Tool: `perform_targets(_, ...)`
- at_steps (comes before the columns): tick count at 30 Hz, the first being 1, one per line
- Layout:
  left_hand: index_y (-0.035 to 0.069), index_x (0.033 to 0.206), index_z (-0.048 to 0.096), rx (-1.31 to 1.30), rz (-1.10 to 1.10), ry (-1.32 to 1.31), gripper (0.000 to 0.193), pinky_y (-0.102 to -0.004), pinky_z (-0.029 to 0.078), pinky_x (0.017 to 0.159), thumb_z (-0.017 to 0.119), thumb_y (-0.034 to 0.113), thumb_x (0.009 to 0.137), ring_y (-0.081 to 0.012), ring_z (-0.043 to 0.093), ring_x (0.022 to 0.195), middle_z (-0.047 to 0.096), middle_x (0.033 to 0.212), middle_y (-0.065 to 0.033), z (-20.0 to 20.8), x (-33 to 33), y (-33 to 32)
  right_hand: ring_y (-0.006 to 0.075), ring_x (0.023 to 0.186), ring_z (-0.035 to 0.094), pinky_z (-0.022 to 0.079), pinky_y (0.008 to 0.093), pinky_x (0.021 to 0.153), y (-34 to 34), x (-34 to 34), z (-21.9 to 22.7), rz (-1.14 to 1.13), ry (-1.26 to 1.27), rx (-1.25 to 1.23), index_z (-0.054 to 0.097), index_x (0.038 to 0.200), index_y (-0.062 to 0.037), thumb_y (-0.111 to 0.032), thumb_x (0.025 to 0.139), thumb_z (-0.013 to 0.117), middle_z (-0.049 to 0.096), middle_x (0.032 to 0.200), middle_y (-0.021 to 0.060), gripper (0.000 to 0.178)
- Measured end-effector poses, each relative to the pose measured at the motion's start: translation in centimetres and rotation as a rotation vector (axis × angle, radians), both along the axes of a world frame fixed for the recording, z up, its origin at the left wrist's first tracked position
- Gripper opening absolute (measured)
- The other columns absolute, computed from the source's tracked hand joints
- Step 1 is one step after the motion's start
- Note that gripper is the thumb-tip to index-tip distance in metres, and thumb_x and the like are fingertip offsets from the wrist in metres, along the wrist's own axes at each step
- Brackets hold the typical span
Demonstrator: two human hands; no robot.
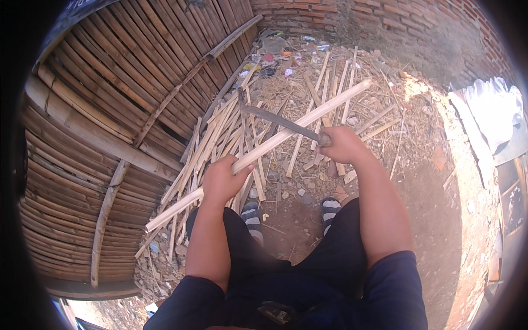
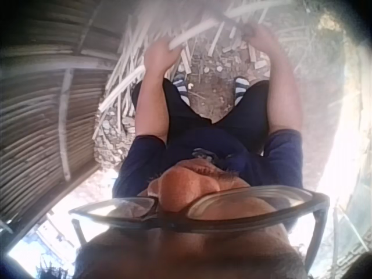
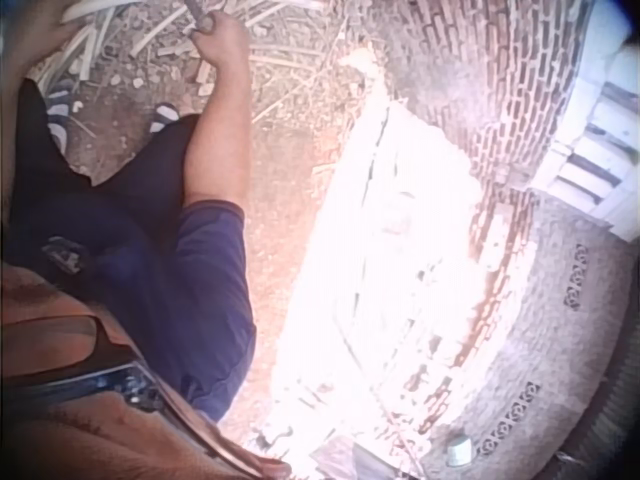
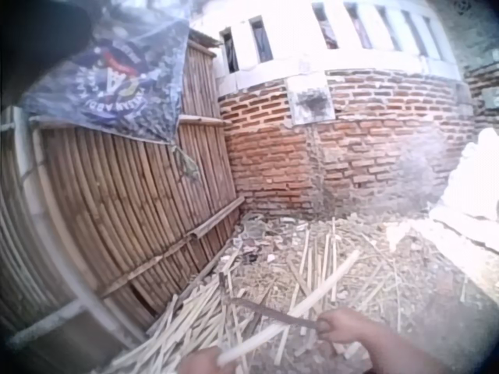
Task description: The person whittles a long strip of wood using a large knife by hand.
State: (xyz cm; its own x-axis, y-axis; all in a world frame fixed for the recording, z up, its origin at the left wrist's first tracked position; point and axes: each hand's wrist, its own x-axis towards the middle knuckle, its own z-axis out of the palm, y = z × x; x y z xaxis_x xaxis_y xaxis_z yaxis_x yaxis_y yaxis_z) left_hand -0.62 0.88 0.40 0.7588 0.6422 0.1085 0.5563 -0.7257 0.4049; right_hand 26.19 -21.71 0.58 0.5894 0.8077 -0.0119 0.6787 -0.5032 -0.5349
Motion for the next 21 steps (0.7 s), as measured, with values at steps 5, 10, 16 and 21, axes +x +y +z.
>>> perform_targets(5, 0.007, 0.095, 0.073, -0.008, -0.014, -0.007, 0.048, -0.0521, 0.058, 0.074, 0.081, 0.054, 0.09, -0.041, 0.075, 0.084, 0.075, 0.084, -0.0189, 0.19, 0.15, -0.24, 0.0403, 0.09, 0.073, 0.055, 0.047, 0.08, -0.11, 0.44, -0.55, 0.016, -0.019, 0.014, 0.075, 0.115, -0.0001, -0.029, 0.082, 0.089, 0.073, 0.094, 0.0244, 0.047)
perform_targets(10, 0.006, 0.095, 0.073, -0.003, -0.018, 0.027, 0.049, -0.0519, 0.058, 0.074, 0.08, 0.054, 0.09, -0.041, 0.075, 0.084, 0.075, 0.084, -0.0193, 0.17, 0.25, -0.22, 0.0445, 0.098, 0.072, 0.056, 0.0499, 0.088, -0.18, 0.2, -0.13, 0.01, 0.007, -0.006, 0.075, 0.114, -0.0007, -0.03, 0.082, 0.088, 0.074, 0.098, 0.0267, 0.045)
perform_targets(16, 0.006, 0.095, 0.073, 0.002, -0.017, 0.029, 0.05, -0.0517, 0.058, 0.075, 0.08, 0.055, 0.09, -0.0408, 0.075, 0.084, 0.076, 0.086, -0.0193, 0.25, 0.16, -0.16, 0.0428, 0.093, 0.072, 0.056, 0.0486, 0.084, -0.04, 0.27, -0.33, 0.017, -0.013, -0.014, 0.075, 0.113, -0.0011, -0.029, 0.082, 0.088, 0.074, 0.094, 0.0251, 0.044)
perform_targets(21, 0.006, 0.096, 0.073, 0.015, -0.025, 0.018, 0.05, -0.0518, 0.058, 0.076, 0.08, 0.055, 0.09, -0.0409, 0.075, 0.085, 0.076, 0.086, -0.0192, 0.05, 0.05, 0.02, 0.0415, 0.089, 0.072, 0.055, 0.048, 0.081, 0.15, 0.38, -0.84, 0.035, -0.032, -0.017, 0.075, 0.11, -0.001, -0.029, 0.081, 0.089, 0.073, 0.089, 0.0238, 0.043)
